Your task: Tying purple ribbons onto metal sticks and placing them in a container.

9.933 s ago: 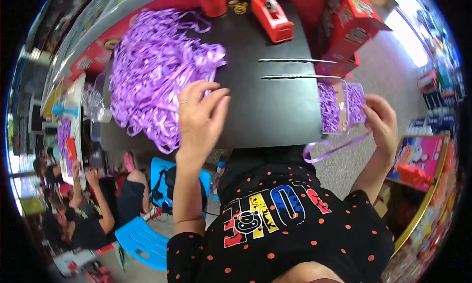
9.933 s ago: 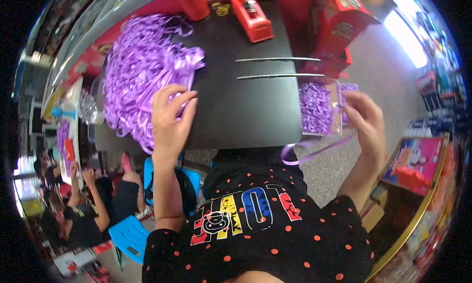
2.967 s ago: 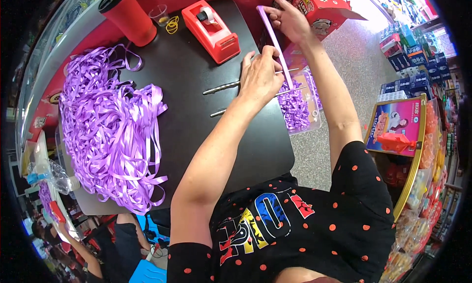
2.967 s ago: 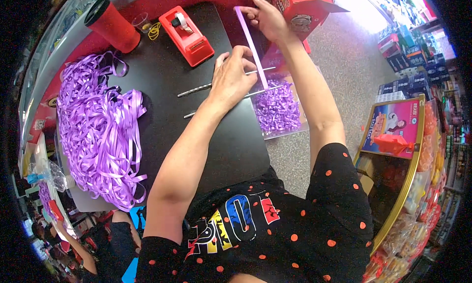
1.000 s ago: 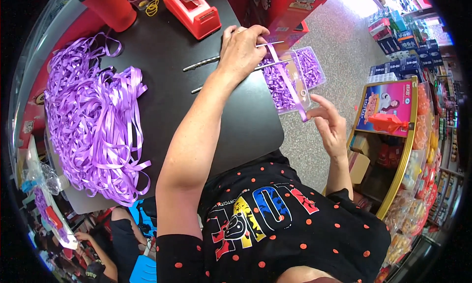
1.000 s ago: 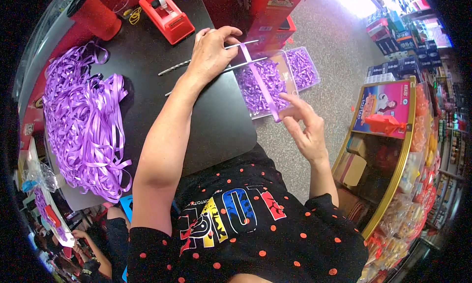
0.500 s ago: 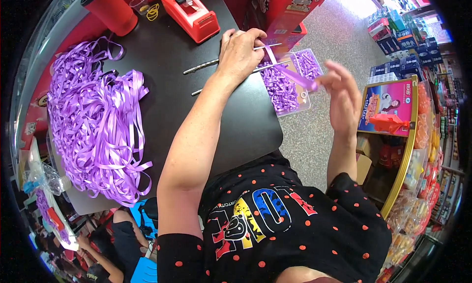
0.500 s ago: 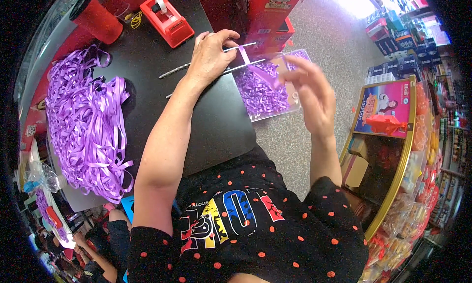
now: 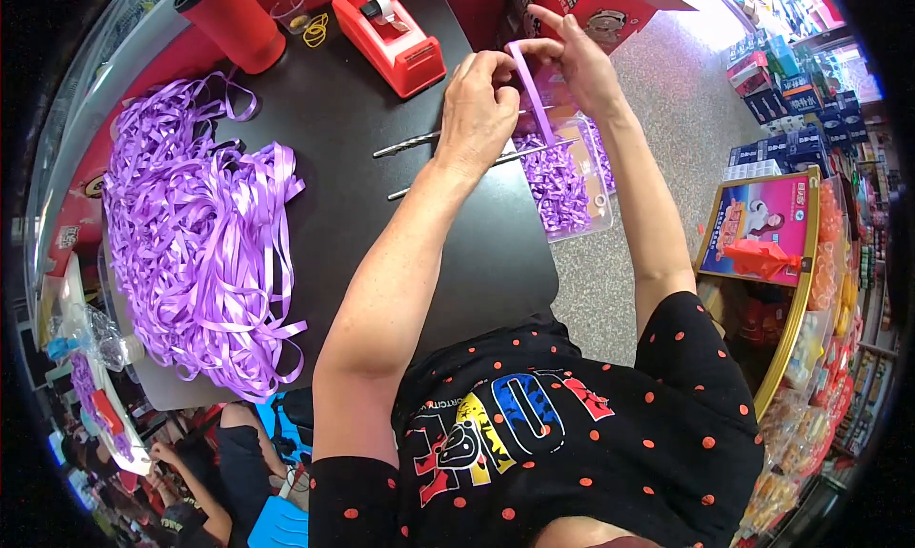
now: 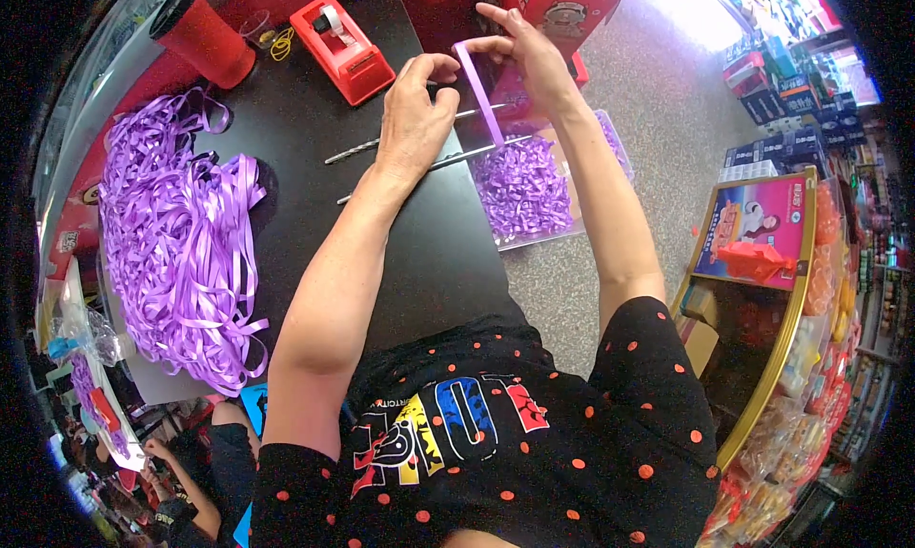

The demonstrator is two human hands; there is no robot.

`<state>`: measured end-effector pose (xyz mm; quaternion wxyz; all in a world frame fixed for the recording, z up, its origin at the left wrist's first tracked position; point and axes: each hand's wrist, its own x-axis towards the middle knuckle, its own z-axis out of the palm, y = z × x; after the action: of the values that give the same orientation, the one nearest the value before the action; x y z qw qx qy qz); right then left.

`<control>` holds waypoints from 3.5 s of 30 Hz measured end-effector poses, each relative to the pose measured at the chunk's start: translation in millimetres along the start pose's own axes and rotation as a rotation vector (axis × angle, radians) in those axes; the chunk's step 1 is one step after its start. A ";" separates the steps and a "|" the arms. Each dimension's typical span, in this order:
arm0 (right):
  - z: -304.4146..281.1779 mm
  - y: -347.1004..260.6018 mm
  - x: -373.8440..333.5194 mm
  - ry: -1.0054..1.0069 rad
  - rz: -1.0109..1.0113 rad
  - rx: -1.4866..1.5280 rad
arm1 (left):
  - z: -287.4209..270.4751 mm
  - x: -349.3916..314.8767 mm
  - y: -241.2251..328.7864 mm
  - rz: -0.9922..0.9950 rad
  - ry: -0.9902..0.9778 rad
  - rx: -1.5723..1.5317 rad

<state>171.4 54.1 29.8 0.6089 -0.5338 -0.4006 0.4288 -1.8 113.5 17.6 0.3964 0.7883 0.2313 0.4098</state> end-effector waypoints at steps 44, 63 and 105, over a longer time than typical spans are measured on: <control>42.5 2.6 -135.6 0.323 0.075 -0.233 | 46.1 -84.9 56.0 -0.935 -0.018 -1.672; 86.0 -36.7 67.7 -0.011 0.230 -0.299 | 53.5 -92.9 50.2 -0.880 -0.153 -1.878; 92.8 -39.0 32.0 -0.072 0.402 -0.108 | 53.8 -88.8 53.4 -0.936 -0.039 -1.787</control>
<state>97.3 110.5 79.7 0.4667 -0.6193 -0.3300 0.5384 -4.5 -2.1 1.2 0.9667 0.0389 0.1192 0.2232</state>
